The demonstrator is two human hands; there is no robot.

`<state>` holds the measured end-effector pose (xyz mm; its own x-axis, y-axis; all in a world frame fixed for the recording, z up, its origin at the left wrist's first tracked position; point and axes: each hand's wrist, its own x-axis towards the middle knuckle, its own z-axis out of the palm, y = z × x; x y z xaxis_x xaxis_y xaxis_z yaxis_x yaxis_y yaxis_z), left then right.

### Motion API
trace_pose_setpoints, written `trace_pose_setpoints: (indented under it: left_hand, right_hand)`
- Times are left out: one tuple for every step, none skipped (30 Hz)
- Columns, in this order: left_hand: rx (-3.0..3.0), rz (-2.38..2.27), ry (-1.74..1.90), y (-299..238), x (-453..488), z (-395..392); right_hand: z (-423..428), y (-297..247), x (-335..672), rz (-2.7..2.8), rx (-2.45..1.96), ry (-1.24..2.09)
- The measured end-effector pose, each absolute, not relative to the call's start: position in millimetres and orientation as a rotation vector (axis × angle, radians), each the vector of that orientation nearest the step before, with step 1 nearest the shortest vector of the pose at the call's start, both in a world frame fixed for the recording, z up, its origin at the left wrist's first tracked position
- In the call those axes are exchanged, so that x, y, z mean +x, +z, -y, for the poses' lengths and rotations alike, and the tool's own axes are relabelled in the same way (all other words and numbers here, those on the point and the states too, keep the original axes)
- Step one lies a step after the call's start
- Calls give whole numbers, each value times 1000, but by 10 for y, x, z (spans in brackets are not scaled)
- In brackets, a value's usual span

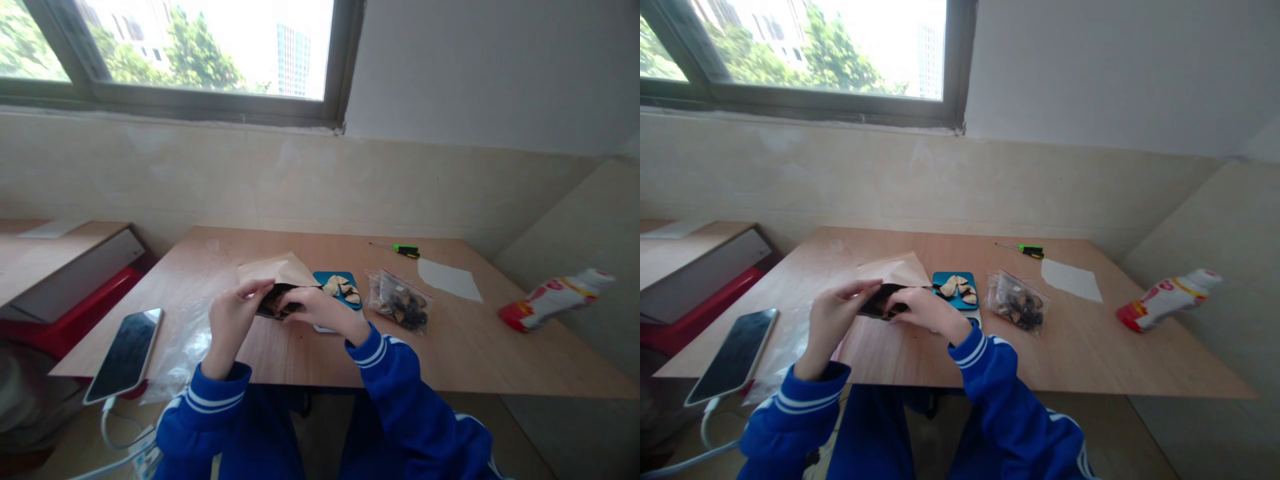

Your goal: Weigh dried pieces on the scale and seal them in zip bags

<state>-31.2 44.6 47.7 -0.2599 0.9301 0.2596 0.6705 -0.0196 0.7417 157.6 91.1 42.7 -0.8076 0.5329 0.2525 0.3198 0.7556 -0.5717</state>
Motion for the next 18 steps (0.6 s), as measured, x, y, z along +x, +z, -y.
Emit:
trace_pose_setpoints:
  left_hand:
    - [1678,-1961,1160,477,-312,-448]
    - [1677,-1972,1156,476,-312,-451]
    - [1677,-1974,1155,476,-310,-455]
    - [1678,-1970,1156,474,-308,-460]
    - [1681,-1962,1157,471,-306,-465]
    - [1685,-1956,1159,469,-303,-469]
    - [1687,-1953,1159,467,-300,-473]
    - [1689,-1954,1157,467,-298,-476]
    - [1688,-1959,1155,470,-296,-477]
    - [1686,-1964,1153,475,-294,-478]
    - [1685,-1969,1150,483,-292,-478]
    - [1685,-1977,1146,492,-290,-479]
    - [1689,-1989,1142,502,-287,-480]
    - [1698,-2003,1135,513,-283,-483]
    - [1712,-2013,1128,523,-275,-487]
    - [1732,-2021,1123,532,-265,-492]
    - [1749,-2027,1123,540,-251,-497]
    - [1766,-2031,1127,548,-234,-502]
  right_hand:
    - [-912,435,1588,2549,-661,725]
    - [-911,443,1596,2553,-678,716]
    - [-909,450,1602,2557,-702,701]
    - [-905,455,1603,2563,-728,684]
    - [-900,458,1602,2567,-754,669]
    - [-894,461,1598,2570,-774,656]
    - [-887,463,1593,2574,-788,641]
    - [-879,466,1587,2578,-797,625]
    - [-872,470,1579,2585,-804,606]
    - [-867,475,1571,2593,-812,586]
    - [-863,478,1562,2598,-826,560]
    - [-863,480,1552,2601,-848,534]
    - [-867,477,1538,2603,-878,508]
    - [-877,469,1519,2601,-916,483]
    - [-895,455,1494,2595,-961,465]
    - [-921,435,1461,2586,-1005,456]
    - [-956,412,1417,2583,-1041,456]
    - [-1000,387,1362,2581,-1064,464]
